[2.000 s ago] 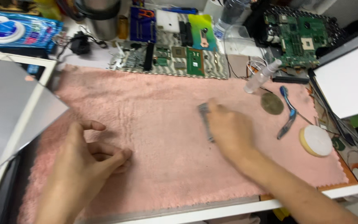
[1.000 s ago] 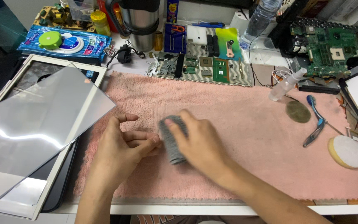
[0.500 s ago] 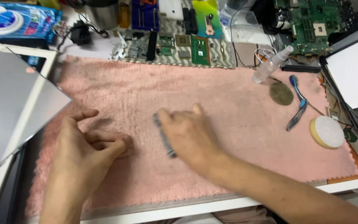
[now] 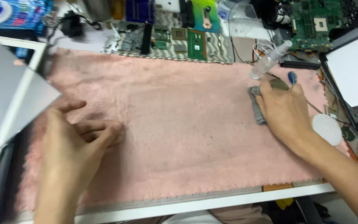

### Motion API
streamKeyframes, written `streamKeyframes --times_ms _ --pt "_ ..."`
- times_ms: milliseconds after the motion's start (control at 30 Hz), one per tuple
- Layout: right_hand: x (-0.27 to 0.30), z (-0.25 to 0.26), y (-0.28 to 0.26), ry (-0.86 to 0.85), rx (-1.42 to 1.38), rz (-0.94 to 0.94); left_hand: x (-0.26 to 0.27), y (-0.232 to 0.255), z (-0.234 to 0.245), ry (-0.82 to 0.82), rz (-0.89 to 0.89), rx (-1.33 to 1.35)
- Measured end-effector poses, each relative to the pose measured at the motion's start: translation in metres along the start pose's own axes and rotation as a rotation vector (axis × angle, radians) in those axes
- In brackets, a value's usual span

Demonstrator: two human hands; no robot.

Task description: The person wipes a transparent glass panel using a series of cleaning tools including a rough scouring pad, a circular sponge, a spray bottle, and a small brush.

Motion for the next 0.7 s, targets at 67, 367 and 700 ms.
streamKeyframes --times_ms 67,367,700 --pt "0.004 0.014 -0.006 0.038 0.033 -0.022 0.001 -0.002 0.000 -0.016 -0.047 0.029" --pt "0.029 0.128 -0.186 -0.061 -0.893 0.013 0.016 0.004 0.006 -0.130 -0.119 -0.052" --pt "0.025 0.111 -0.311 0.136 -0.472 0.308 0.002 -0.016 0.009 -0.071 -0.204 -0.173"
Point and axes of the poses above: each hand's wrist, its own x-axis away from the middle knuckle, its own z-axis out of the back of the hand, y = z × x, the point moved 1 cm from there along -x, towards the middle knuckle, and after that the axes turned 15 degrees about -y, right-handed, at the moved point
